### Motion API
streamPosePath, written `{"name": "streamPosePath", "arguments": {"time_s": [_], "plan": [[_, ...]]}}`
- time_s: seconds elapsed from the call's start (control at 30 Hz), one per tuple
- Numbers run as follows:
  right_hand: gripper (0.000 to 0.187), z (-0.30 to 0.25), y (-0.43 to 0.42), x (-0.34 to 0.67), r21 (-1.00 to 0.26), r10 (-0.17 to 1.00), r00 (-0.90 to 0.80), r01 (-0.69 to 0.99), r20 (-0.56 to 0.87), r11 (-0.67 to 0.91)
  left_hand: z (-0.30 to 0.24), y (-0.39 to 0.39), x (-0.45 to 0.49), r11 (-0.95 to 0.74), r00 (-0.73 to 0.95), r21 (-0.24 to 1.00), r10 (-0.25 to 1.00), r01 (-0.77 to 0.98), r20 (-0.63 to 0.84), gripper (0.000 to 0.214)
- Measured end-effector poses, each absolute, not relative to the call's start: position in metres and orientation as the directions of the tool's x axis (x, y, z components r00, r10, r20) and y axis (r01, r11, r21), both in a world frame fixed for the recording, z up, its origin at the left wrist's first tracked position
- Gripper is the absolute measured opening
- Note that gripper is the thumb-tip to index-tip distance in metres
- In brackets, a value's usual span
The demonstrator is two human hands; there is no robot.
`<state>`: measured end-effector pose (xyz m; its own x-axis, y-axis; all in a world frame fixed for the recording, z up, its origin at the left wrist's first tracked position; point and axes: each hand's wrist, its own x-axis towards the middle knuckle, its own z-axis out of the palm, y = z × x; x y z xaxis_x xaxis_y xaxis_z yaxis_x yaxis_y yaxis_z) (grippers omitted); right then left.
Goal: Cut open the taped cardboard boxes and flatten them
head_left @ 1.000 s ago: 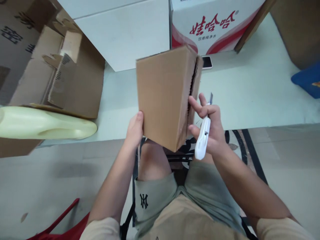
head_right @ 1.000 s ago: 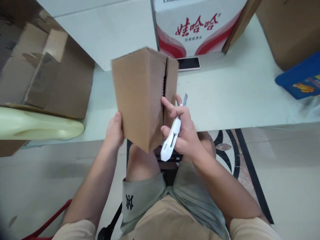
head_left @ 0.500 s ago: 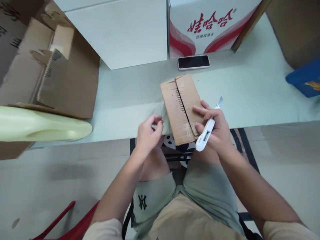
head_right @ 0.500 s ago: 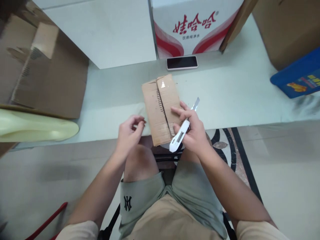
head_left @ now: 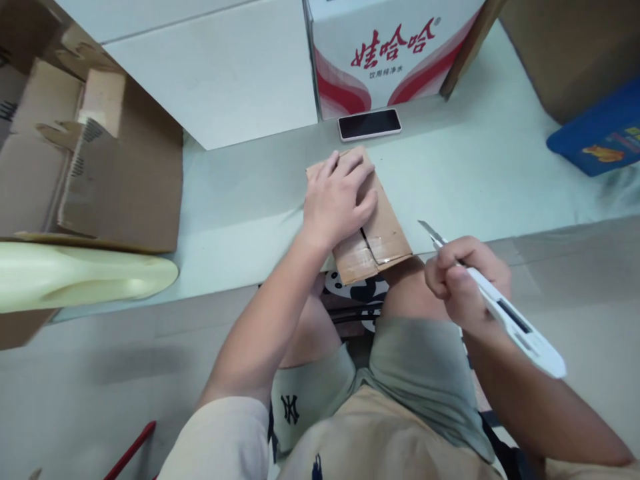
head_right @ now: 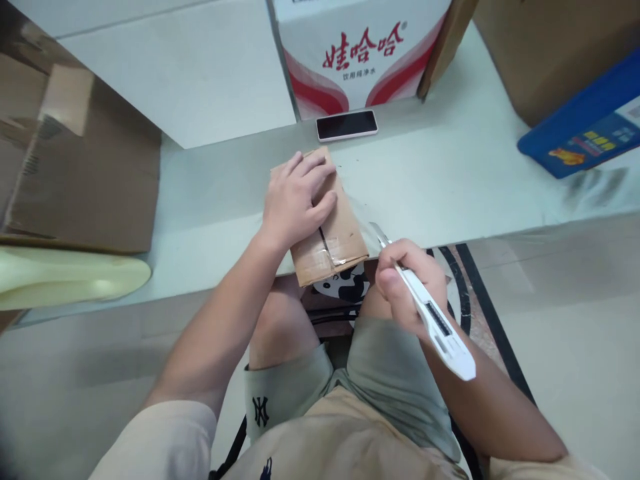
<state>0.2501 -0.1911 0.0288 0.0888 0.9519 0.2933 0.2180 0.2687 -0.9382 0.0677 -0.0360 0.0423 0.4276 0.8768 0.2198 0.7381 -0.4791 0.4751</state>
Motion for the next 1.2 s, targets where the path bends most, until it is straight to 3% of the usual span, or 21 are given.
{"name": "streamPosePath", "arguments": {"time_s": [0.13,0.27,0.33,0.47,0.67,0.87,1.2], "plan": [[0.039,0.039,-0.195,0.238,-0.958,0.947,0.153,0.002,0.283,0.286,0.050,-0.039,0.066,-0.453,0.426,0.493,0.888,0.743,0.174,0.043],[0.011,0.047,-0.193,0.235,-0.916,0.954,0.105,0.326,0.282,0.235,0.052,-0.038,0.072,-0.439,0.423,0.500,0.893,0.746,0.152,0.043],[0.004,0.050,-0.191,0.237,-0.843,0.936,0.030,0.444,0.351,0.303,0.052,-0.037,0.072,-0.441,0.425,0.497,0.892,0.747,0.154,0.043],[0.009,0.051,-0.191,0.237,-0.786,0.902,-0.056,0.469,0.428,0.403,0.052,-0.038,0.071,-0.451,0.424,0.482,0.889,0.751,0.171,0.044],[0.009,0.041,-0.196,0.233,-0.791,0.925,0.140,0.573,0.353,0.215,0.049,-0.037,0.073,-0.442,0.411,0.498,0.894,0.746,0.177,0.043],[0.008,0.031,-0.196,0.230,-0.658,0.893,0.030,0.687,0.449,0.308,0.047,-0.037,0.074,-0.437,0.401,0.502,0.897,0.746,0.185,0.042],[0.007,0.017,-0.197,0.225,-0.498,0.892,-0.069,0.809,0.447,0.312,0.048,-0.037,0.073,-0.431,0.400,0.518,0.899,0.739,0.177,0.043]]}}
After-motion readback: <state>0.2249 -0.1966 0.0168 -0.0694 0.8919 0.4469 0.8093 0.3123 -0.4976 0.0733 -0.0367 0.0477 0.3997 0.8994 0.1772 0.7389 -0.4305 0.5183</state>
